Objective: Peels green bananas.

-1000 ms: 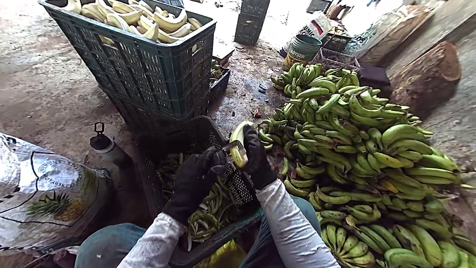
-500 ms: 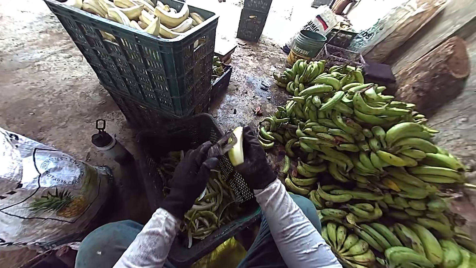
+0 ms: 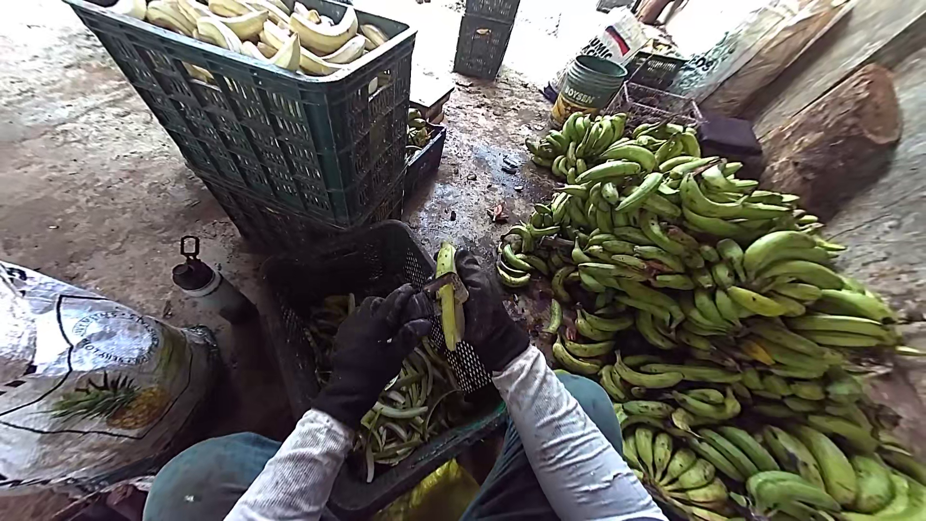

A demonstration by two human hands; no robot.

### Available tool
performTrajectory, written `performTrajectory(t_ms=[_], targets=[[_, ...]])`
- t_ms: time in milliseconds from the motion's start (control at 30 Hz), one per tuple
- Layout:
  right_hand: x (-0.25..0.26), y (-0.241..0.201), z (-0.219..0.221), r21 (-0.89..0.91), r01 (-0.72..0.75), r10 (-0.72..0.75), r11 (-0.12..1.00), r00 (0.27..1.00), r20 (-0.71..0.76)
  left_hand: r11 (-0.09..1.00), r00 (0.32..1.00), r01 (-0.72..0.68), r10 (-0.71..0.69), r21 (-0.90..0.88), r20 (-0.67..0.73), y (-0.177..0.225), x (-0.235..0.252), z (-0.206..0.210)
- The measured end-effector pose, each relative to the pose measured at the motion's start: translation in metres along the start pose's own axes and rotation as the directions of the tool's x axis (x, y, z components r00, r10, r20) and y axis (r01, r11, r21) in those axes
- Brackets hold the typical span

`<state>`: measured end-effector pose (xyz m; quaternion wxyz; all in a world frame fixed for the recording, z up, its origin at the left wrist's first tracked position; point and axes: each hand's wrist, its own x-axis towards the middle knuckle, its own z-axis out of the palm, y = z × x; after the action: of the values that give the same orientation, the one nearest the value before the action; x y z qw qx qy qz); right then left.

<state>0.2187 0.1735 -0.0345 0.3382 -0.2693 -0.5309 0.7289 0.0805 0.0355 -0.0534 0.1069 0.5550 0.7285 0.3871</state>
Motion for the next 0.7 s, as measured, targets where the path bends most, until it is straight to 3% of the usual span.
performTrajectory(t_ms=[100, 233, 300, 367, 433, 533, 633, 700], targets=[[-0.006, -0.001, 0.001, -0.224, 0.034, 0.003, 0.974, 0.987, 0.161, 0.983, 0.985, 0.168, -0.163, -0.076, 0.063, 0.000, 0.005, -0.009], [-0.005, 0.004, 0.007, -0.420, 0.002, 0.127, 0.907, 0.952, 0.280, 0.908, 0.917, 0.398, -0.391, -0.130, 0.077, -0.006, 0.017, -0.024], [-0.007, 0.003, 0.007, -0.405, 0.006, 0.123, 0.914, 0.949, 0.291, 0.880, 0.895, 0.445, -0.439, -0.167, 0.074, -0.010, 0.018, -0.028], [-0.008, 0.002, 0.005, -0.278, -0.026, 0.083, 0.960, 0.977, 0.196, 0.874, 0.900, 0.435, -0.428, -0.217, 0.082, -0.010, 0.015, -0.029], [-0.006, 0.002, 0.000, -0.049, -0.099, 0.101, 0.994, 0.993, 0.058, 0.909, 0.933, 0.361, -0.349, -0.211, 0.091, -0.009, 0.010, -0.026], [0.004, 0.011, -0.019, 0.341, -0.125, 0.122, 0.932, 0.992, 0.031, 0.996, 0.995, 0.072, -0.068, -0.051, 0.077, -0.007, -0.001, -0.012], [0.012, 0.015, -0.035, 0.517, -0.196, 0.189, 0.833, 0.980, 0.066, 0.949, 0.963, -0.261, 0.270, 0.174, -0.026, 0.002, -0.013, 0.006], [0.010, 0.017, -0.042, 0.521, -0.231, 0.219, 0.821, 0.972, 0.086, 0.921, 0.941, -0.315, 0.334, 0.229, -0.047, 0.009, -0.017, 0.015]])
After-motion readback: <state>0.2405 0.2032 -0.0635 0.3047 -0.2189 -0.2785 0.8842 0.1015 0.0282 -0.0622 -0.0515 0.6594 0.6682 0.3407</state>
